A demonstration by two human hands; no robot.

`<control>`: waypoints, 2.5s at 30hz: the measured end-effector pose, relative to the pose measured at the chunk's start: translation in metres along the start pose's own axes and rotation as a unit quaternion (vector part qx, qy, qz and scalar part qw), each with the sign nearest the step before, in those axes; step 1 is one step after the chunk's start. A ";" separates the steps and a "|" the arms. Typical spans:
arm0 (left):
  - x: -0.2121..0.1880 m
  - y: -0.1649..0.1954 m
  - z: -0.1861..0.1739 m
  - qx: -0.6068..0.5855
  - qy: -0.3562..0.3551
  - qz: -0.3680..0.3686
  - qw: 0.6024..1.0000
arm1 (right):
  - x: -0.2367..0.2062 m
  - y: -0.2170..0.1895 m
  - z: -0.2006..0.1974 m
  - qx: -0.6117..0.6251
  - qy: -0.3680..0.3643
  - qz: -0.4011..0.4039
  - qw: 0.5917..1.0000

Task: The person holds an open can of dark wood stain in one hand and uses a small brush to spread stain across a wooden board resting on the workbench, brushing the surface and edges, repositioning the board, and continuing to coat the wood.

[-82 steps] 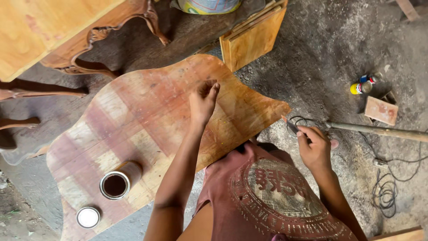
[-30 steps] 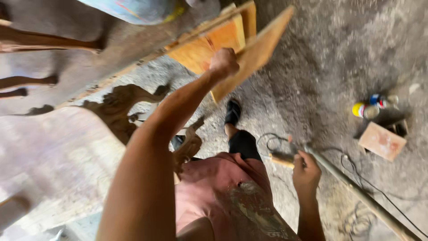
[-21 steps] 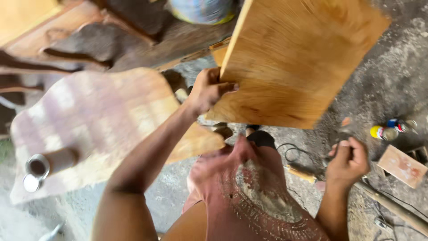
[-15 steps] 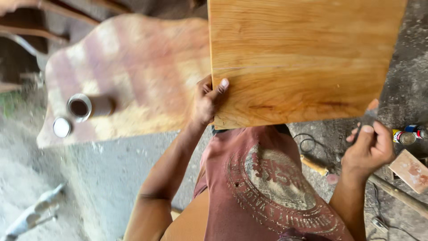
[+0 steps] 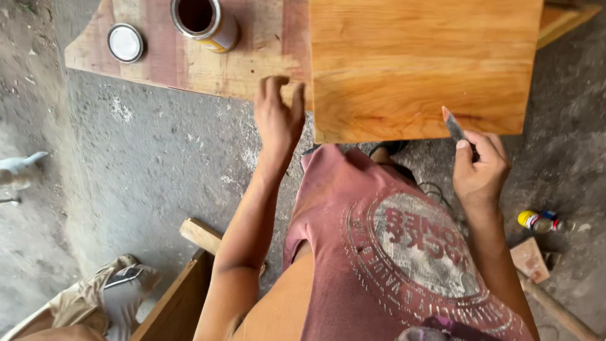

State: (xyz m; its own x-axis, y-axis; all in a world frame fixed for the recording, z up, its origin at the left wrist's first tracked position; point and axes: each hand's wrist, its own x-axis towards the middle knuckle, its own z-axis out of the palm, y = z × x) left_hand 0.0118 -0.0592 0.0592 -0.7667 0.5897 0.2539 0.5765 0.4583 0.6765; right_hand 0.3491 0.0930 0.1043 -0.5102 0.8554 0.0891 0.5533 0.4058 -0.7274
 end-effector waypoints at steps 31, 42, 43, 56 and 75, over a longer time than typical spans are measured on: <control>-0.041 -0.030 0.016 -0.174 -0.316 -0.217 0.907 | 0.103 -0.077 0.178 -0.119 -0.129 -0.247 0.953; -0.039 -0.021 0.014 -0.183 -0.332 -0.251 0.891 | 0.113 -0.078 0.175 -0.051 -0.211 -0.218 0.951; -0.039 -0.019 0.015 -0.183 -0.329 -0.245 0.894 | 0.113 -0.075 0.172 -0.068 -0.189 -0.212 0.956; -0.045 -0.017 0.029 -0.192 -0.310 -0.219 0.905 | 0.099 -0.052 0.153 -0.062 -0.200 -0.219 0.953; -0.045 -0.015 0.034 -0.192 -0.331 -0.236 0.893 | 0.090 -0.040 0.141 -0.042 -0.206 -0.160 0.964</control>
State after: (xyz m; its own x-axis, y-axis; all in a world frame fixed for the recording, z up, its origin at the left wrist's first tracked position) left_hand 0.0468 -0.0697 0.0136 -0.4903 0.7134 -0.5007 -0.0035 0.5728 0.8197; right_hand 0.1881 0.1086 0.0456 -0.8724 0.4887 0.0102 0.3667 0.6681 -0.6475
